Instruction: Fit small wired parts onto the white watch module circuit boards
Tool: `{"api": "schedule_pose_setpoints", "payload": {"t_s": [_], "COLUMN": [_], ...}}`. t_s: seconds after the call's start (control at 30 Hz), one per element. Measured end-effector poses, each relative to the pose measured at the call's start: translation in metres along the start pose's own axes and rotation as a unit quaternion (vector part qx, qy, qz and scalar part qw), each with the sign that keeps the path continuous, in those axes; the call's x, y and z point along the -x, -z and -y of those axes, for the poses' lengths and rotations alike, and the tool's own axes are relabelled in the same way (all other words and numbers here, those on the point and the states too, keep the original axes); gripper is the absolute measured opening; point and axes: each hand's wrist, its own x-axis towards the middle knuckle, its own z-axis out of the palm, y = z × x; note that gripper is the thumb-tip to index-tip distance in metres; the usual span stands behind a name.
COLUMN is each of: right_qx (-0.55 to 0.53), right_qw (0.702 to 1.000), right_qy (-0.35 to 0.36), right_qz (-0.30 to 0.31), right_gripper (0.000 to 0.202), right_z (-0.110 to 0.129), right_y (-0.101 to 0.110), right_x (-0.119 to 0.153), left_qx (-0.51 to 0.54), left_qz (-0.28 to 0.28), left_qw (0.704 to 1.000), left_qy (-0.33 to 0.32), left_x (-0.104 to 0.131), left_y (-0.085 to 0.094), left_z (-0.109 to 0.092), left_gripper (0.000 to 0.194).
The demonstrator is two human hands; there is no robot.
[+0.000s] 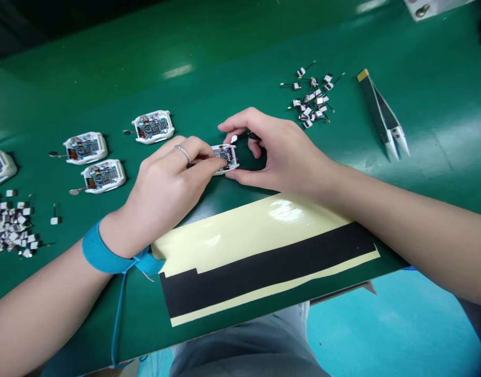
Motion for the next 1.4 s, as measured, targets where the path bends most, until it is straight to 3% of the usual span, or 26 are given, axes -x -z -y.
{"api": "schedule_pose_setpoints", "payload": {"t_s": [0.53, 0.8, 0.9, 1.13, 1.4], "right_qx": [-0.001, -0.021, -0.046, -0.061, -0.038], "right_qw": [1.0, 1.0, 0.998, 0.988, 0.972], "right_qy": [-0.005, -0.005, -0.015, 0.027, 0.088], "right_qz": [0.001, -0.001, -0.034, -0.139, -0.215], "right_gripper": [0.043, 0.044, 0.023, 0.016, 0.006], "right_z": [0.0, -0.003, -0.006, 0.007, 0.014], "right_y": [0.0, 0.002, 0.005, 0.016, 0.002], "right_x": [0.0, 0.003, 0.004, 0.007, 0.007], "left_qx": [0.013, 0.0, 0.001, -0.019, -0.009], "left_qz": [0.005, -0.003, -0.005, -0.009, -0.034], "left_qw": [1.0, 1.0, 1.0, 0.999, 0.998], "left_qy": [0.012, -0.015, -0.018, -0.036, -0.056], "left_x": [0.0, 0.0, 0.001, 0.003, 0.005], "left_y": [0.001, 0.001, 0.0, -0.002, -0.005], "left_z": [-0.001, 0.001, 0.001, 0.002, 0.003], "left_gripper": [0.019, 0.02, 0.021, 0.02, 0.022]}}
